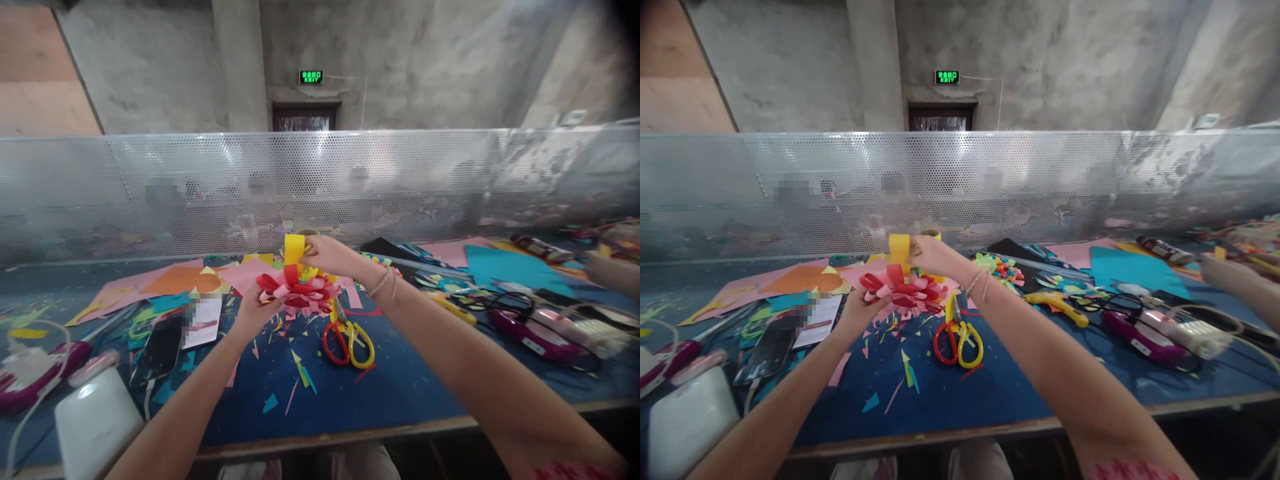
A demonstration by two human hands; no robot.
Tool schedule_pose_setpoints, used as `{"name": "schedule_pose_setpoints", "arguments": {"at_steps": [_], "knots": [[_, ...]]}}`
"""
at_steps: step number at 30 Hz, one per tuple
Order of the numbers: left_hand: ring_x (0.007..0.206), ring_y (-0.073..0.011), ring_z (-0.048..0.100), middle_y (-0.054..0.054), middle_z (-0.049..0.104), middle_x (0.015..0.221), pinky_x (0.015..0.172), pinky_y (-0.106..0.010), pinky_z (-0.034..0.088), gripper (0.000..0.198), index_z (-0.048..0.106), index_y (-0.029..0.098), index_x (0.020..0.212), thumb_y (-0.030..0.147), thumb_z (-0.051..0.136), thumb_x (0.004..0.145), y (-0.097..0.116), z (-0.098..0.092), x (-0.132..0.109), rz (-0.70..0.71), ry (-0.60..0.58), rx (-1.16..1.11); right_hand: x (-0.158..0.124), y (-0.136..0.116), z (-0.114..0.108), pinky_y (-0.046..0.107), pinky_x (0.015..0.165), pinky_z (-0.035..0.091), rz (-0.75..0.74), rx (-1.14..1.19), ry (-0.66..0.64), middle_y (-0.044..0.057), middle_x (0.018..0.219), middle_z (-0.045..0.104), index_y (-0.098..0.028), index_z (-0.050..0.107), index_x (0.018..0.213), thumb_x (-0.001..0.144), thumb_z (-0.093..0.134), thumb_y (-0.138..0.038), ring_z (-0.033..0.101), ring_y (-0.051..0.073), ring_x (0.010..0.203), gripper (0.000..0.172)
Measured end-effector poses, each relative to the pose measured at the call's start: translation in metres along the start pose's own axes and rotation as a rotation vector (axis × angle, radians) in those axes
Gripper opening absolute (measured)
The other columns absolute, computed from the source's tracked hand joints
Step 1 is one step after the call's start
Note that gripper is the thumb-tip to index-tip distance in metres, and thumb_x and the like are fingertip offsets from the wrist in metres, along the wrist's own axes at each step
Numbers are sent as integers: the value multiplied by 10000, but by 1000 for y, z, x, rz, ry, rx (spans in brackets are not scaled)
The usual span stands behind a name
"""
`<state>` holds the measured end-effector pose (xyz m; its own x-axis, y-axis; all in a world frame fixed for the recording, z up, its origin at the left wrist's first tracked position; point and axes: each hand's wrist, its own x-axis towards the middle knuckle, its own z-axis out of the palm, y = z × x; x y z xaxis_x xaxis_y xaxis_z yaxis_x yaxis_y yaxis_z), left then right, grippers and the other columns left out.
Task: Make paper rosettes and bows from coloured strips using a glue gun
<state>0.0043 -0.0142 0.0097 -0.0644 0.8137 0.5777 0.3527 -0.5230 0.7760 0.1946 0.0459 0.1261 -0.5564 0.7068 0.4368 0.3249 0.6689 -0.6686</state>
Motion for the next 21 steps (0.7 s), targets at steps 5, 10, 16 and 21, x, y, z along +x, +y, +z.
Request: {"name": "schedule_pose_setpoints", "arguments": {"at_steps": [5,10,16,21], "knots": [[709,-148,612,4,662,773,635,-246,492,282,622,164,885,278,723,648,2,0,1,-130,-34,-195,25,-5,-21,272,677,472,19,5,-111,3,669,690,-190,706,718,619,664,-129,619,165,693,124],[642,-132,610,-1,670,722,625,-240,492,330,634,141,873,278,774,608,0,2,1,-217,-22,-396,27,-13,-28,265,695,470,204,-77,-295,34,762,698,-175,704,728,651,675,-237,625,164,749,103],[680,-160,651,-29,701,797,646,-276,524,436,641,143,927,324,813,569,-7,0,2,-302,-12,-472,29,-15,-15,244,647,466,339,-1,-436,32,709,692,-174,683,708,637,687,-227,620,135,675,89],[715,-174,660,-27,703,815,681,-300,533,458,645,155,943,349,815,564,-9,-3,4,-287,-26,-452,32,-23,-6,213,600,439,359,-3,-483,8,627,663,-163,666,677,644,644,-147,600,108,625,43]]}}
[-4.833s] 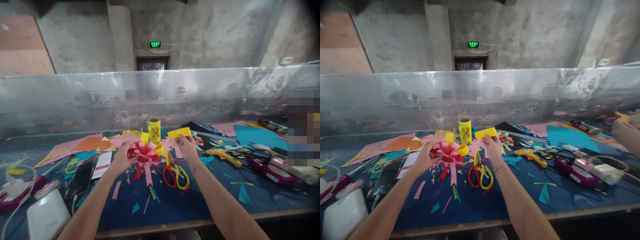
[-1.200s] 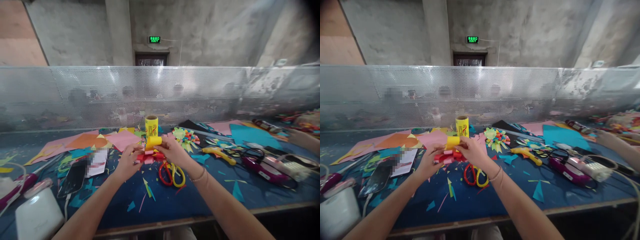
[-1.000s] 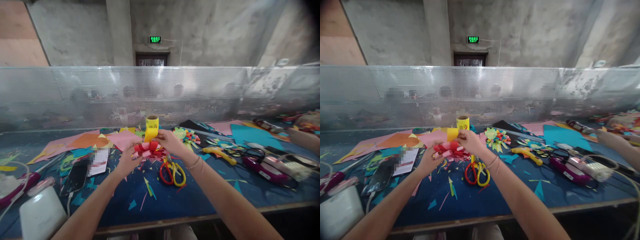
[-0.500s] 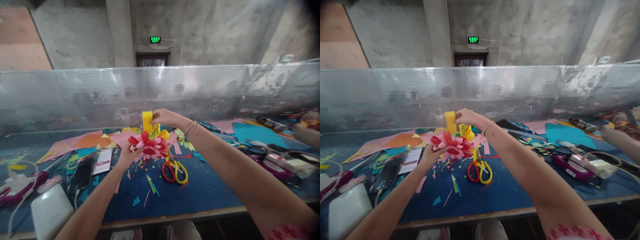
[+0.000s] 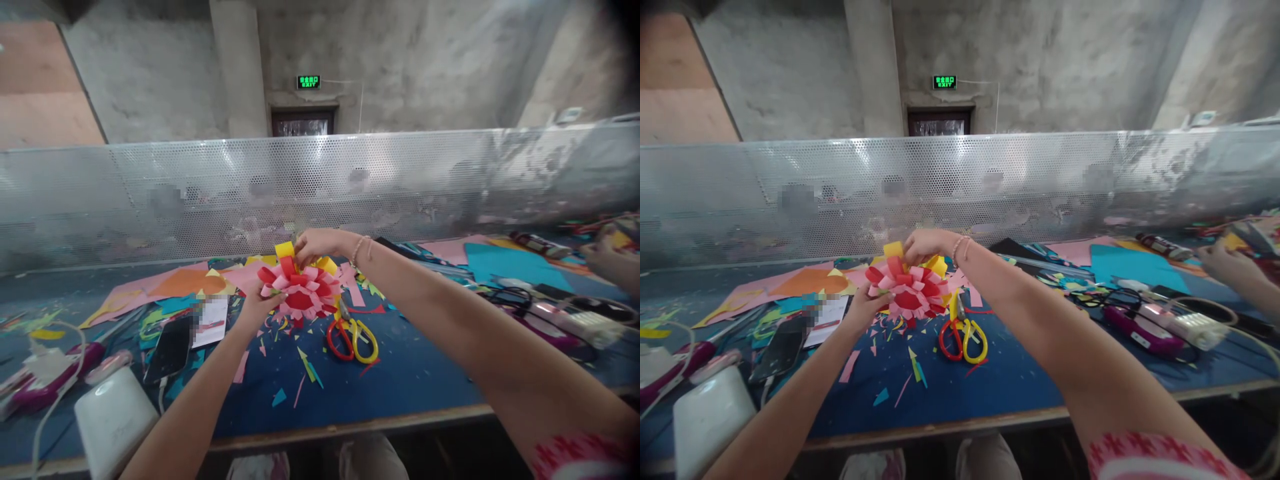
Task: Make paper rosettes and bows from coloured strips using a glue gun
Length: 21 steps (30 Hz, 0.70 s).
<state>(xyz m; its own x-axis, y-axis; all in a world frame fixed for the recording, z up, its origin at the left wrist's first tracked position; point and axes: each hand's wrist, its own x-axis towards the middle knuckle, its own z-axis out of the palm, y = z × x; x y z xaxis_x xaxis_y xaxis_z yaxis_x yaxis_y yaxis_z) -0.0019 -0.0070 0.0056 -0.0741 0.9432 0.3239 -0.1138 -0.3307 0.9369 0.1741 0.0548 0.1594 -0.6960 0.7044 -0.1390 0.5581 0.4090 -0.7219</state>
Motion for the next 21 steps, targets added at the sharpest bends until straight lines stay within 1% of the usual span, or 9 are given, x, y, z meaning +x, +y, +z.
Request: {"name": "schedule_pose_setpoints", "arguments": {"at_steps": [3,5,9,13,17,19,21], "knots": [[690,-166,648,-20,691,787,663,-303,535,444,636,155,944,355,799,583,3,0,0,31,-12,20,0,-4,2,204,589,434,34,-2,13,4,628,663,-160,667,707,665,634,-131,595,99,611,61],[711,-170,645,-21,684,781,672,-305,535,390,634,156,919,339,778,606,7,1,0,90,-27,57,0,-5,3,197,584,434,40,-1,41,9,654,673,-161,664,730,682,639,-140,605,97,618,57],[791,-191,637,-38,684,811,717,-315,526,293,649,159,900,284,733,648,17,4,-2,233,-73,208,0,-7,-1,202,591,453,27,5,75,10,684,677,-168,658,770,704,672,-202,617,103,628,75],[825,-197,622,-45,683,863,729,-304,513,213,668,163,856,261,702,669,22,6,-3,329,-102,341,3,-10,-4,215,590,463,6,-45,56,3,679,660,-165,675,775,696,691,-243,587,95,597,112],[775,-183,611,-35,679,815,693,-280,497,198,673,154,842,263,692,678,23,5,-3,319,-102,388,9,-10,-2,211,563,453,10,-113,-30,-15,613,636,-159,693,803,687,662,-194,553,84,543,125],[725,-173,599,-27,666,758,652,-267,485,189,674,144,809,270,696,670,22,4,-3,289,-82,409,13,-8,-1,206,559,451,27,-114,-66,-20,598,638,-160,699,828,672,649,-168,551,81,530,164],[690,-163,589,-20,656,725,626,-257,472,192,673,137,789,276,703,660,22,4,-3,254,-52,424,15,-7,-1,205,570,459,44,-96,-93,-15,623,659,-161,703,870,660,641,-156,566,84,542,219]]}}
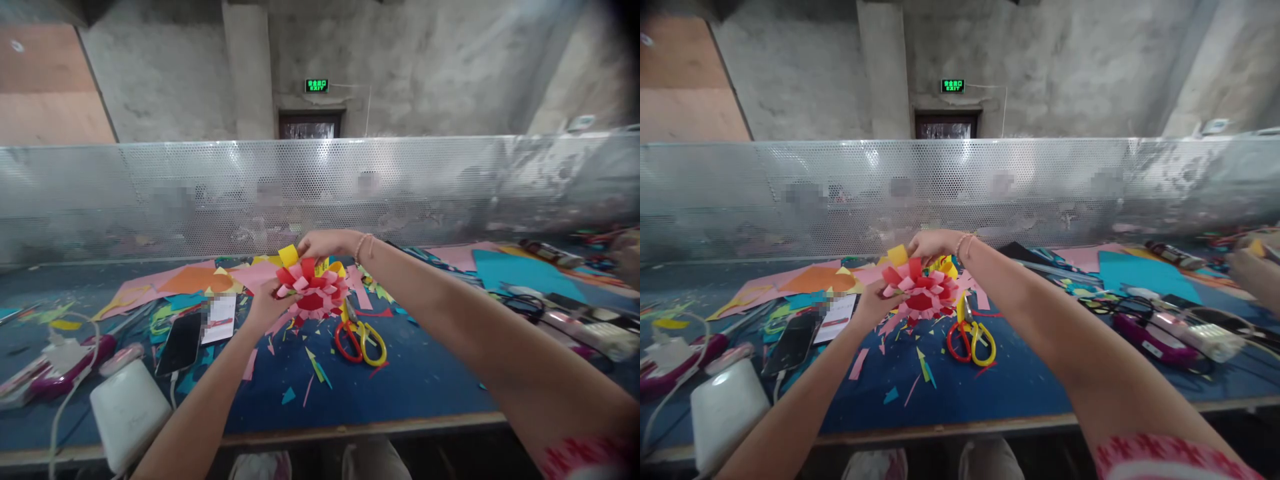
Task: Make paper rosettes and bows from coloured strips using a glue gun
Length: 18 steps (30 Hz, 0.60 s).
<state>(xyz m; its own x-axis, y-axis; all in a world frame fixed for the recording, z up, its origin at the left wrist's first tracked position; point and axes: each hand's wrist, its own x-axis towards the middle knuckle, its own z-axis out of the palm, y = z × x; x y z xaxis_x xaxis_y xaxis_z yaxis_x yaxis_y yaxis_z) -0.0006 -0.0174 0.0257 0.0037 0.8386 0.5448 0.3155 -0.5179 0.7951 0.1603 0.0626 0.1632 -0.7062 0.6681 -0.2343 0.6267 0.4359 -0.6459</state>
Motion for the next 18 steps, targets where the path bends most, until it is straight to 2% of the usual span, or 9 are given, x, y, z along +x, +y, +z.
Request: {"name": "schedule_pose_setpoints", "arguments": {"at_steps": [5,11,18], "knots": [[733,-154,600,-18,674,809,661,-254,480,278,657,157,897,269,717,650,-1,1,0,-37,78,-50,-2,-5,0,214,606,480,-16,28,-19,24,721,705,-145,696,934,663,637,-164,611,102,601,278],[680,-144,621,-9,652,803,575,-229,472,358,579,166,879,284,764,596,1,4,0,-92,203,-70,-5,-7,1,232,654,497,-23,85,-38,21,716,707,-143,689,913,692,619,-150,627,105,619,232],[721,-160,650,-29,676,853,647,-273,524,444,580,163,1020,287,746,628,-4,5,2,-115,128,-197,-6,-7,3,238,653,495,-47,120,-75,14,695,701,-157,694,898,700,629,-174,633,111,637,209]]}}
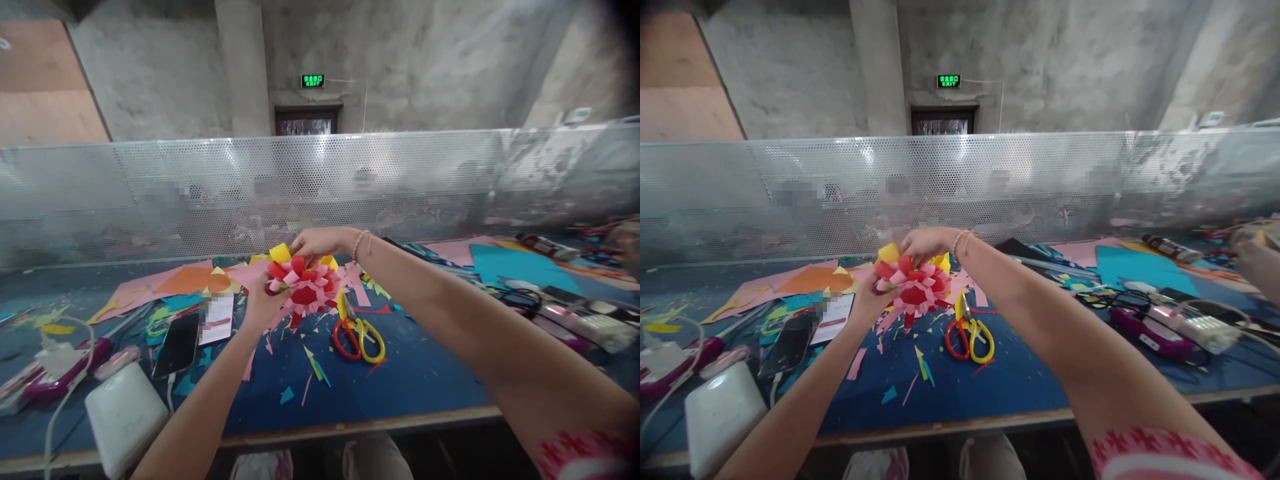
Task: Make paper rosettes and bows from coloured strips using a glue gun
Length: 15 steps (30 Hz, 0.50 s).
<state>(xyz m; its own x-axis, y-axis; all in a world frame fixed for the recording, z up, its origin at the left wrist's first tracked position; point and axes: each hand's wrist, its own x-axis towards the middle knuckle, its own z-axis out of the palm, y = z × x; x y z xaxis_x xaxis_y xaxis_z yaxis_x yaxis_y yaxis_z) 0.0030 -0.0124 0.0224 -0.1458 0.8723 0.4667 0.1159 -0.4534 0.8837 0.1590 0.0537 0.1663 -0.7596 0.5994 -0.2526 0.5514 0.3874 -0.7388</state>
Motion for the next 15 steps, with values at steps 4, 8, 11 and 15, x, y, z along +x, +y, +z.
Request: {"name": "schedule_pose_setpoints", "arguments": {"at_steps": [4,8,11,15], "knots": [[779,-165,645,-39,685,906,711,-297,532,431,603,163,1064,260,716,660,1,-1,0,22,-40,2,-3,-3,2,246,658,497,29,-10,1,21,705,696,-154,689,881,692,639,-179,633,120,651,198],[850,-185,642,-55,690,957,763,-318,525,405,622,161,1050,240,711,662,6,0,-1,43,-72,25,-5,-3,2,244,672,497,44,-6,-25,31,781,699,-158,666,909,685,648,-188,636,122,683,226],[859,-191,642,-57,694,967,779,-324,517,386,624,159,1043,228,700,670,7,1,-2,42,-102,33,-4,-1,0,254,684,499,47,11,-64,35,831,694,-167,634,1006,669,672,-200,639,125,695,341],[862,-200,643,-61,698,947,784,-325,514,348,627,150,999,242,704,672,6,1,-2,34,-82,25,-7,1,-1,256,688,500,16,49,-37,33,862,686,-184,617,1023,711,671,-283,635,127,713,332]]}}
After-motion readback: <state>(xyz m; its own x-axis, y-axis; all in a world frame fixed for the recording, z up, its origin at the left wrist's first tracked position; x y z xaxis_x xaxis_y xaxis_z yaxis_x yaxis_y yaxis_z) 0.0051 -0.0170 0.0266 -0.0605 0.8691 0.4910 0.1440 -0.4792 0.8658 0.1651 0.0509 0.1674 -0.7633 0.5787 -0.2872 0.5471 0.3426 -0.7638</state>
